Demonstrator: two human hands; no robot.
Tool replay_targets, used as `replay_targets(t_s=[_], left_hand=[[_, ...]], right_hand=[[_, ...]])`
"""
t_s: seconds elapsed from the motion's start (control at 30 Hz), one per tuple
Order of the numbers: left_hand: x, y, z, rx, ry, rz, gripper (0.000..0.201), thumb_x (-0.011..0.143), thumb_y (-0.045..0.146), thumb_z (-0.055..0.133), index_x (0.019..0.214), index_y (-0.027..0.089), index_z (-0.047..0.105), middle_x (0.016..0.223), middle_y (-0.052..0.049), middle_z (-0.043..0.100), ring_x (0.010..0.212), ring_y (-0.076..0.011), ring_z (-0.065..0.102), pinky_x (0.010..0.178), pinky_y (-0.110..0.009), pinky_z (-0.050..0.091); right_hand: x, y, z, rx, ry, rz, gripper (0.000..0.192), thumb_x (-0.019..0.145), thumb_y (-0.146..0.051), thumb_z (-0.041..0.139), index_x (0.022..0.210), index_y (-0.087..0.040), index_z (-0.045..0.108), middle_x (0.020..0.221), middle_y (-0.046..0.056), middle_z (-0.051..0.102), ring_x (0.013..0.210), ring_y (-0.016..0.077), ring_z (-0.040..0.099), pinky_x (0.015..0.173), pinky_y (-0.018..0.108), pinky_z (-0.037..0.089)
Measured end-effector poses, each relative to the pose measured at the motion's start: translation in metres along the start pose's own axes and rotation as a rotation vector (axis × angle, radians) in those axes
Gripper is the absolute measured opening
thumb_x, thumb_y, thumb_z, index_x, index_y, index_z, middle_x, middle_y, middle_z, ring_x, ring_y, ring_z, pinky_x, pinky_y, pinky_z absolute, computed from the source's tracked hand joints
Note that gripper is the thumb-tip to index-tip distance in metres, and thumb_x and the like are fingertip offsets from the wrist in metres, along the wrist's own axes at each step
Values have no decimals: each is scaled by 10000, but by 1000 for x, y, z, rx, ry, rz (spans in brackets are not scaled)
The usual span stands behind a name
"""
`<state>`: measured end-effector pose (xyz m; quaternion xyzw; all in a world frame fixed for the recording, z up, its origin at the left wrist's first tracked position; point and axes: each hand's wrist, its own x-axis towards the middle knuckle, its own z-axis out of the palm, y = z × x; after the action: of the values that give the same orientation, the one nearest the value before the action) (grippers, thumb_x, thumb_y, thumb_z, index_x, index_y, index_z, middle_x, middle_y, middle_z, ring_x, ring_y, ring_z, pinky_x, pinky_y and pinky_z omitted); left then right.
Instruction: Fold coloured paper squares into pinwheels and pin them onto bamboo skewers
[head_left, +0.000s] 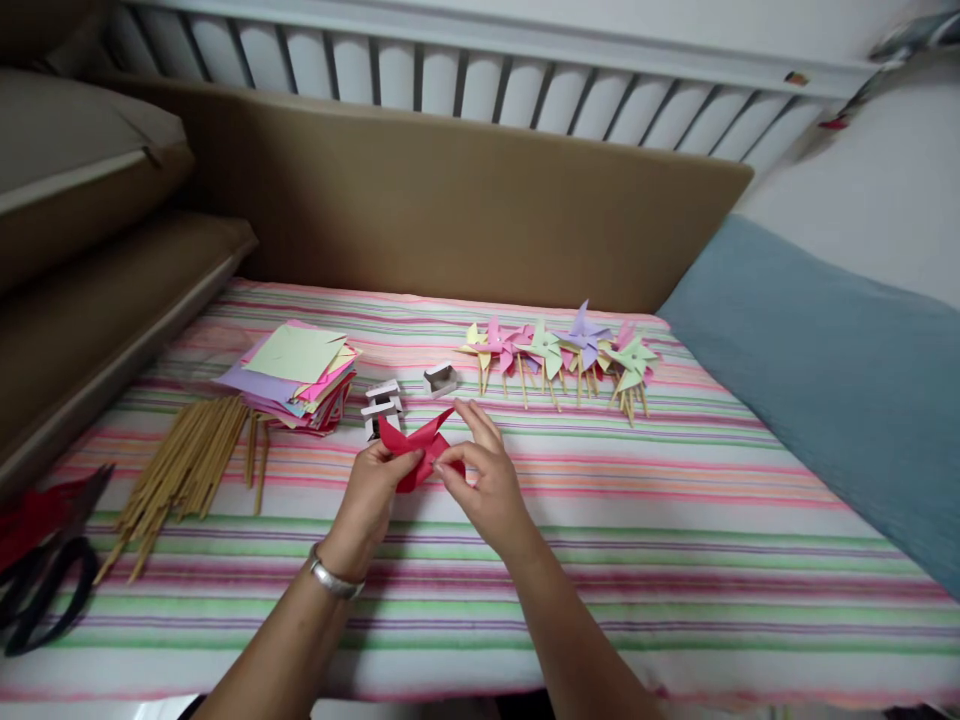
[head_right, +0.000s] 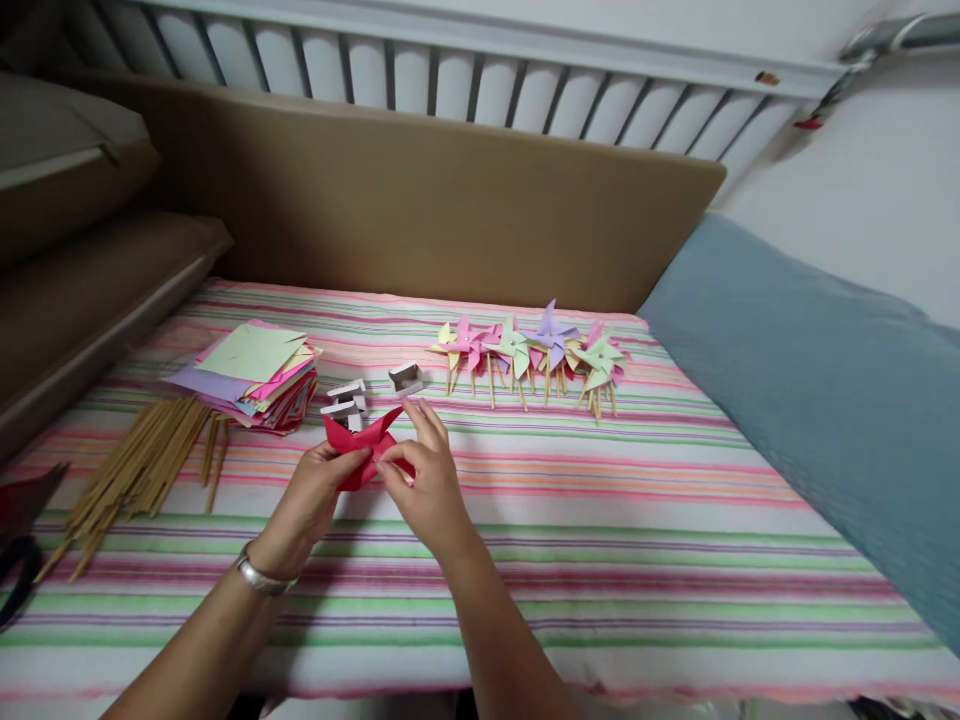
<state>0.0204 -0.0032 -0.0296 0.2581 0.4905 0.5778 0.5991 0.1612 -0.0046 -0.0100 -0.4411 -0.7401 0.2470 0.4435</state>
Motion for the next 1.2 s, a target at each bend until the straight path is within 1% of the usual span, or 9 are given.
replay_targets(t_s=[0.03,0.1,0.2,0.3,0.47,0.63,0.77,0.97,1.2], left_hand=[[-1,0,0,-13,-13,-9,186,513,210,770,666,130,702,619,-23,689,556,-120,580,613,-247,446],[-2,0,0,-37,-42,-25,175,527,206,771,671,133,705,629,-25,696,563,-119,584,614,-242,447],[-4,1,1,-62,-75,-33,153,552,198,765,686,142,715,644,-22,704,579,-112,587,616,-225,444],[-6,4,1,-71,-101,-37,139,575,196,756,699,143,724,653,-24,708,588,-110,590,616,-217,439],[-7,7,1,-69,-127,-48,182,585,190,748,761,144,739,669,-33,712,593,-122,597,617,-228,439],[-7,7,0,-69,-137,-59,177,594,197,745,764,147,741,676,-33,717,600,-119,602,620,-218,440],[-7,7,0,-69,-144,-58,177,593,201,751,762,152,740,664,-25,714,594,-112,596,616,-212,434],[-6,4,-1,-78,-150,-52,142,597,197,752,731,151,733,658,-21,711,594,-104,593,616,-205,435],[-6,6,-3,-59,-182,-79,162,606,201,747,758,145,733,671,-25,714,583,-102,591,591,-200,432]], right_hand=[[0,1,2,17,-1,25,82,782,-211,584,721,-224,637,1435,30,357,1356,244,221,1073,453,220],[0,2,5,50,7,69,85,786,-218,583,723,-215,639,1467,27,299,1376,232,173,1086,435,199],[-1,2,8,80,19,99,92,786,-216,581,716,-216,640,1471,25,291,1383,223,154,1091,430,183],[-1,3,9,98,18,122,89,783,-224,586,714,-218,643,1468,29,297,1383,225,155,1093,433,175],[-1,7,9,118,21,150,90,779,-224,590,709,-209,645,1463,45,307,1373,238,190,1093,436,176],[-1,8,9,139,11,163,89,778,-223,589,711,-203,645,1463,59,307,1366,244,215,1091,433,186],[0,7,8,154,4,171,94,781,-233,588,710,-205,643,1467,62,300,1369,238,211,1089,414,204],[0,8,8,177,-21,194,85,773,-239,599,709,-213,649,1465,53,306,1370,232,209,1090,406,199],[1,12,10,206,-19,243,73,752,-241,610,717,-200,658,1447,92,334,1366,244,220,1083,420,201]])
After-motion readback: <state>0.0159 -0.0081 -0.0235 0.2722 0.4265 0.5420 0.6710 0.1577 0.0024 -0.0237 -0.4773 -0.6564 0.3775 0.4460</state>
